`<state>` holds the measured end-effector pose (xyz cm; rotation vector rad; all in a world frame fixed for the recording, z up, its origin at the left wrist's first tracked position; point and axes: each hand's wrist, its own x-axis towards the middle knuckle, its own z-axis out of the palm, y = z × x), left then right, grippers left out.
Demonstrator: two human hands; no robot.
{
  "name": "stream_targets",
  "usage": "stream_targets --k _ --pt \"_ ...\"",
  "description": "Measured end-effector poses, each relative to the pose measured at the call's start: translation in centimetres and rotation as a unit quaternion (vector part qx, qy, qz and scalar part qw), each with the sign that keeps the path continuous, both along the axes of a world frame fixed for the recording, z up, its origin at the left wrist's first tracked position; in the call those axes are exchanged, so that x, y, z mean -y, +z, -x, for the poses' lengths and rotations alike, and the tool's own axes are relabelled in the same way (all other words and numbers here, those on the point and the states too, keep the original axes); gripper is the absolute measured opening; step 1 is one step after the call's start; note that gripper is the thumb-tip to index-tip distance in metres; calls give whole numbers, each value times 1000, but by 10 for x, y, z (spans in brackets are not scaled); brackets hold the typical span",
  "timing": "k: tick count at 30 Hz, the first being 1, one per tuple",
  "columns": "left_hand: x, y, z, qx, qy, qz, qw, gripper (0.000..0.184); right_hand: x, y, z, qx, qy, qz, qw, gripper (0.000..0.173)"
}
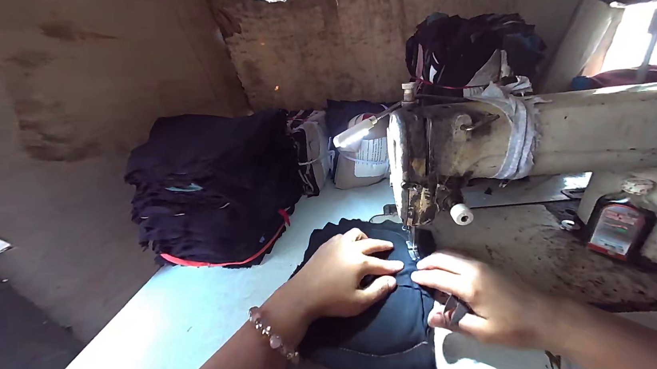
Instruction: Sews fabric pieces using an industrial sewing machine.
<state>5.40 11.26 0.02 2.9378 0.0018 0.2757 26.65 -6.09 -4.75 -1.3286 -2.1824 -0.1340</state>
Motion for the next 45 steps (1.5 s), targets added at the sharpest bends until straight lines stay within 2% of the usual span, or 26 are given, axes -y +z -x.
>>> stream_targets --k 3,5,9,15,20,25,27,30,32,35,39,45 --pt "-11 -11 -2 71 -137 105 982 31 -1 -1 -5 9 -18 -6 1000 57" --pt "-12 -12 -5 71 -169 145 972 30 1 -2 -3 20 4 -39 999 59" --pt "-14 -14 -7 63 -137 165 975 30 6 1 9 35 46 -42 997 59" --pt "-3 -2 -7 -5 -31 97 995 38 -2 -1 1 7 -2 -14 1000 60" --pt "9 8 -9 -28 3 47 998 45 -2 3 -6 24 -57 -4 998 59" --pt "10 13 -9 -38 36 98 994 49 3 2 1 30 41 -66 997 62" --pt "4 9 -7 -4 30 134 991 44 1 -1 -2 21 39 -53 998 61" --pt "-10 -5 -5 78 -52 181 979 25 -1 -1 -9 26 6 -33 999 61" --pt "-15 -8 -3 79 -95 205 971 17 0 0 -8 39 -6 -33 999 62" --pt "-18 -6 -3 58 -122 204 970 20 1 3 4 54 23 -66 996 64" --pt "-15 -5 -5 36 -103 181 977 24 3 5 25 79 41 -63 994 63" --pt "2 1 -14 -13 -3 135 991 34 3 3 21 68 -27 -32 997 73"
